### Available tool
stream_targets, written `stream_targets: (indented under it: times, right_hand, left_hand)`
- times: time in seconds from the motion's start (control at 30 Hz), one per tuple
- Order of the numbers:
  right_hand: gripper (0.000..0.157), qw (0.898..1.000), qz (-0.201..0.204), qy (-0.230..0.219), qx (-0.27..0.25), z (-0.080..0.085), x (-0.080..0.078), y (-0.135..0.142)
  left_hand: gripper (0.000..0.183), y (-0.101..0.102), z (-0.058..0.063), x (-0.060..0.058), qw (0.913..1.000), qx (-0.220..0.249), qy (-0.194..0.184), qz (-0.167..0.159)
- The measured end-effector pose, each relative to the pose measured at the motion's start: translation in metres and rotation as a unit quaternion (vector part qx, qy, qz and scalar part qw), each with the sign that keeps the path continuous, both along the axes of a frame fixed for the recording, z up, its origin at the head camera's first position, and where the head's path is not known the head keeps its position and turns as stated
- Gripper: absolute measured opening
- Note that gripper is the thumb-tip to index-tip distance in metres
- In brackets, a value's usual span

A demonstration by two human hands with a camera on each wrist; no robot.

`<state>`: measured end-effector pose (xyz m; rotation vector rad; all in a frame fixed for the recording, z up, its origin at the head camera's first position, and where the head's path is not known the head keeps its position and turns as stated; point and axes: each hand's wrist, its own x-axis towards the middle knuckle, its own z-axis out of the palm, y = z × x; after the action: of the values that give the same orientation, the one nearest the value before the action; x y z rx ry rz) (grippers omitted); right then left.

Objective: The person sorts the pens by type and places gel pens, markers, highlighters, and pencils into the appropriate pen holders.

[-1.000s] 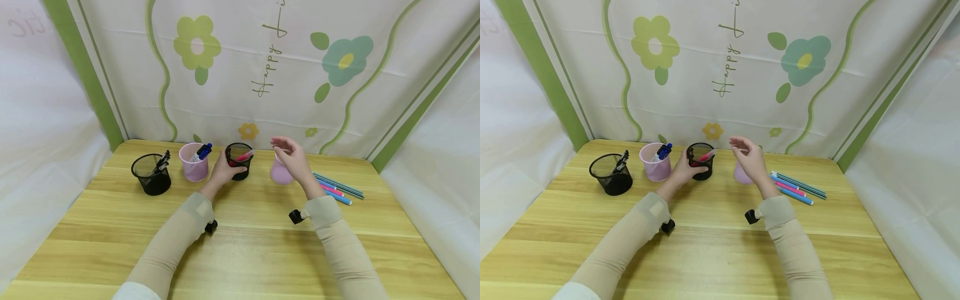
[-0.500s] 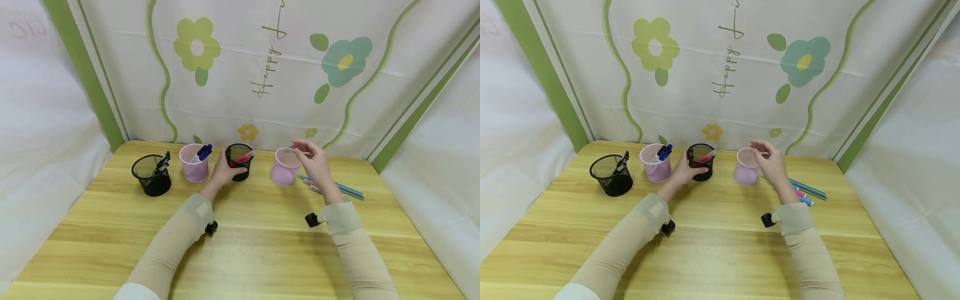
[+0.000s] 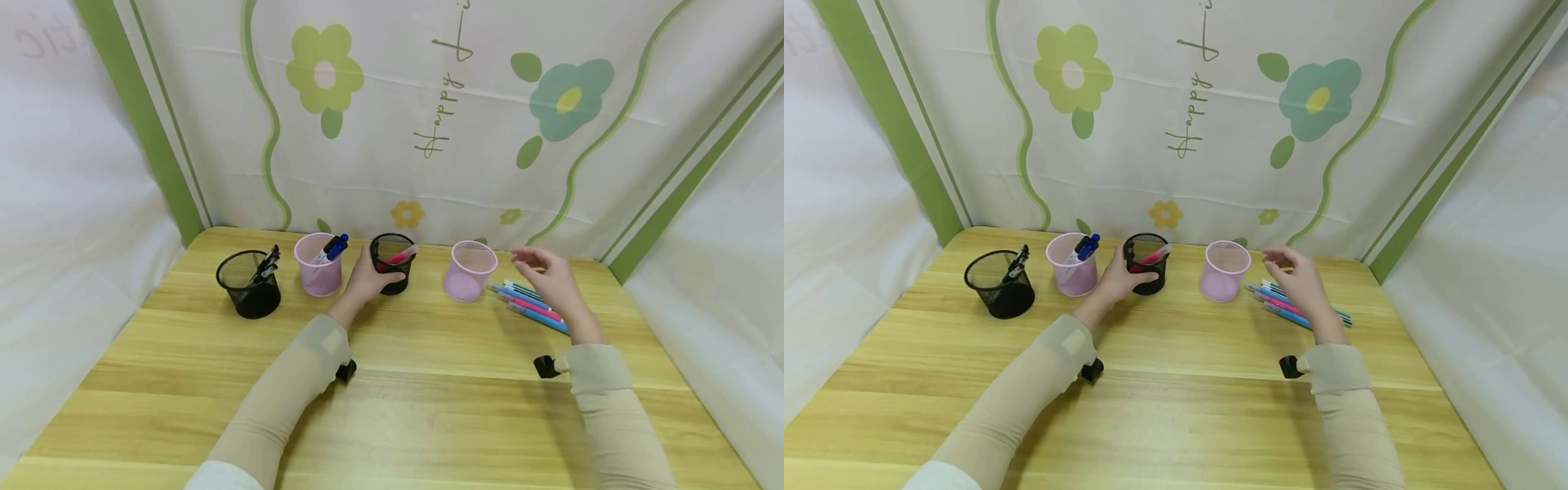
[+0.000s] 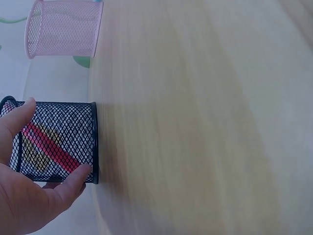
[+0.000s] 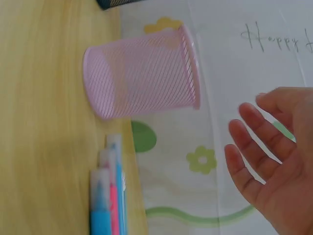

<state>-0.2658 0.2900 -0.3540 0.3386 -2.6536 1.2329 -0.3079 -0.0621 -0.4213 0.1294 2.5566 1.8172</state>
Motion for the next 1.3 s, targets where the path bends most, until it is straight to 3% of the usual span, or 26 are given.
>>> stream_targets:
  times: [0.17,0.3,0.57,0.97,1.3]
  right_hand:
    - [0.033,0.996,0.028,-0.044,0.079,-0.009,0.004,0.015]
    - [0.035,0.991,0.058,-0.076,0.097,-0.018,0.005,0.025]
    - [0.036,0.982,0.08,-0.103,0.137,-0.026,0.011,0.042]
    - [0.032,0.97,0.078,-0.119,0.199,-0.033,0.013,0.056]
    - [0.033,0.966,0.052,-0.131,0.216,-0.042,0.011,0.057]
  left_hand:
    - [0.1,0.0,0.0,0.001,1.0,-0.003,-0.002,-0.001]
    - [0.1,0.0,0.0,0.002,1.0,-0.005,-0.008,0.001]
    - [0.102,-0.001,0.001,0.0,1.0,-0.003,0.001,-0.002]
    - [0.1,-0.001,0.001,-0.001,1.0,-0.008,-0.001,0.0]
    - [0.099,0.0,0.003,0.0,1.0,-0.005,-0.002,-0.002]
